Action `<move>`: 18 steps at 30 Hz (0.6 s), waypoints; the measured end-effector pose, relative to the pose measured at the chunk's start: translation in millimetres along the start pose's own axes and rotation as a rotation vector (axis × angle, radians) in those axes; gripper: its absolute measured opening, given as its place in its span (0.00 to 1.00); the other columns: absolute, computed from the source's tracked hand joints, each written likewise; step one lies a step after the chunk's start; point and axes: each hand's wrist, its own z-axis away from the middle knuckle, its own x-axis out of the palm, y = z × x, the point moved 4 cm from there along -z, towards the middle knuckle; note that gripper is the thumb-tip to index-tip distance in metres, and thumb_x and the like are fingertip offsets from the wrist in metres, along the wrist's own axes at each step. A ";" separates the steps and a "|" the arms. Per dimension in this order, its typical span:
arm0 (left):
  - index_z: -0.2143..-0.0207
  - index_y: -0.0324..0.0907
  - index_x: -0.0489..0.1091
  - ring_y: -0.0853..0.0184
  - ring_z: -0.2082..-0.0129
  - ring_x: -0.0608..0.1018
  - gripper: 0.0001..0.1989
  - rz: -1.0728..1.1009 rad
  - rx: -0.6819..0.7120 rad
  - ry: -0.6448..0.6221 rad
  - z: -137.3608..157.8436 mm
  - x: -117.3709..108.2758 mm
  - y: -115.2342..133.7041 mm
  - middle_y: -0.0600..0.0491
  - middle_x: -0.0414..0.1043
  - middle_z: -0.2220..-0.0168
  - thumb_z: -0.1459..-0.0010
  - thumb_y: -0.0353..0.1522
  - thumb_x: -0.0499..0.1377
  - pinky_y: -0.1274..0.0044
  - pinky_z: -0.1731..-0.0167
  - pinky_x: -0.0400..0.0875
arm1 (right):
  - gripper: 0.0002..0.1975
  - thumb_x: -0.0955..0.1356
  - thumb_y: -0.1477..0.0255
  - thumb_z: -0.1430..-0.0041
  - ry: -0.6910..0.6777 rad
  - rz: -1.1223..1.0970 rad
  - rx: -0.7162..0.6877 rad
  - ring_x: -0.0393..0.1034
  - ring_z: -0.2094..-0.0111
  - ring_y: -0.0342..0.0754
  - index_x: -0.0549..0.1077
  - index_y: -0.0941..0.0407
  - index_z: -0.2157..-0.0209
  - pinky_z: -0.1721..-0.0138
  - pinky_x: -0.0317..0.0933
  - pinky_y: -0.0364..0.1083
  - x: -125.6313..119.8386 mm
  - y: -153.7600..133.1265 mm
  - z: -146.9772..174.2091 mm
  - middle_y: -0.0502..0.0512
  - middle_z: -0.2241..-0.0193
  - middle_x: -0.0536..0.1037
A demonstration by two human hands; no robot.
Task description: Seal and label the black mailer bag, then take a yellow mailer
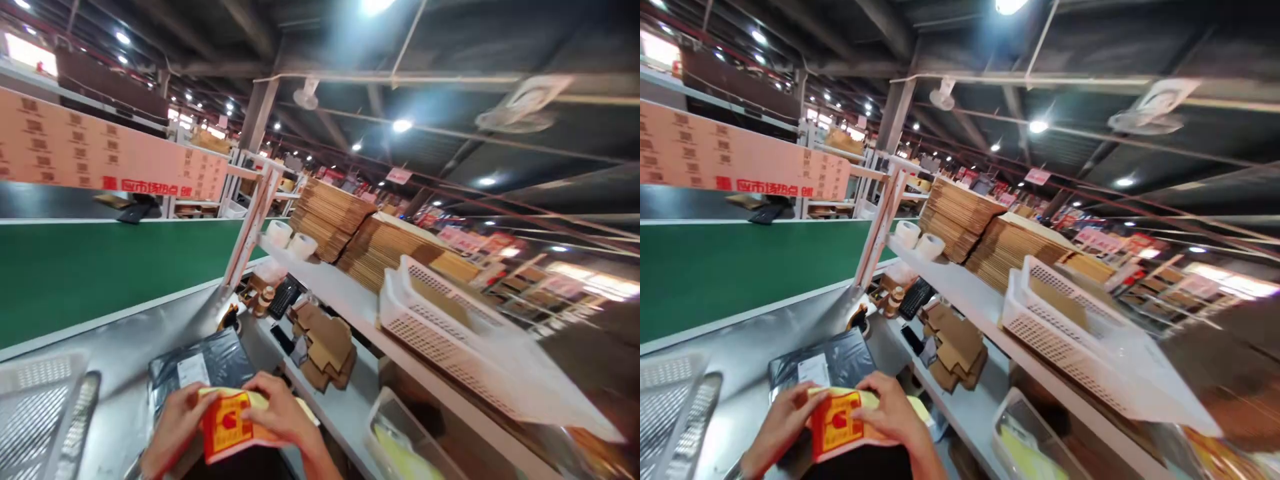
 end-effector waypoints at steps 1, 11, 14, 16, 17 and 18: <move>0.69 0.44 0.83 0.49 0.62 0.86 0.30 0.017 -0.017 0.018 -0.8 -0.2 5.8 0.47 0.86 0.67 0.47 0.62 0.71 0.67 0.60 0.83 | 0.21 0.81 0.53 0.44 -0.010 -0.046 0.021 0.81 0.54 0.59 0.89 0.52 0.55 0.48 0.71 0.54 -2.0 -2.8 -0.1 0.58 0.57 0.89; 0.56 0.40 0.83 0.49 0.58 0.89 0.31 0.305 -0.099 -0.035 12.0 15.2 -6.3 0.43 0.89 0.59 0.50 0.54 0.79 0.64 0.56 0.87 | 0.24 0.78 0.48 0.39 -0.127 -0.440 0.268 0.80 0.65 0.50 0.82 0.54 0.55 0.63 0.68 0.47 28.6 28.8 9.4 0.54 0.64 0.88; 0.65 0.39 0.83 0.50 0.65 0.88 0.32 0.291 -0.139 -0.064 15.6 17.2 -12.9 0.45 0.87 0.68 0.48 0.60 0.76 0.67 0.62 0.84 | 0.27 0.79 0.46 0.43 -0.149 -0.460 0.227 0.80 0.62 0.51 0.83 0.54 0.57 0.59 0.69 0.48 38.0 32.2 7.9 0.55 0.61 0.88; 0.64 0.39 0.83 0.51 0.64 0.88 0.32 0.326 -0.142 -0.076 18.0 17.8 -15.4 0.45 0.87 0.66 0.45 0.61 0.74 0.67 0.61 0.84 | 0.28 0.81 0.46 0.46 -0.152 -0.480 0.218 0.79 0.62 0.51 0.83 0.54 0.56 0.57 0.69 0.49 45.0 33.3 6.4 0.55 0.60 0.88; 0.61 0.40 0.83 0.51 0.63 0.88 0.32 0.344 -0.130 -0.071 18.7 17.6 -16.6 0.44 0.88 0.63 0.45 0.60 0.75 0.67 0.59 0.85 | 0.27 0.81 0.48 0.48 -0.142 -0.473 0.214 0.79 0.63 0.50 0.84 0.54 0.56 0.58 0.69 0.49 48.0 33.3 5.7 0.54 0.61 0.88; 0.57 0.40 0.83 0.51 0.60 0.88 0.31 0.353 -0.109 -0.049 19.0 16.7 -18.2 0.44 0.88 0.60 0.47 0.57 0.77 0.67 0.57 0.85 | 0.25 0.82 0.50 0.48 -0.122 -0.452 0.207 0.77 0.64 0.50 0.84 0.54 0.57 0.58 0.68 0.49 50.3 32.8 5.1 0.53 0.62 0.87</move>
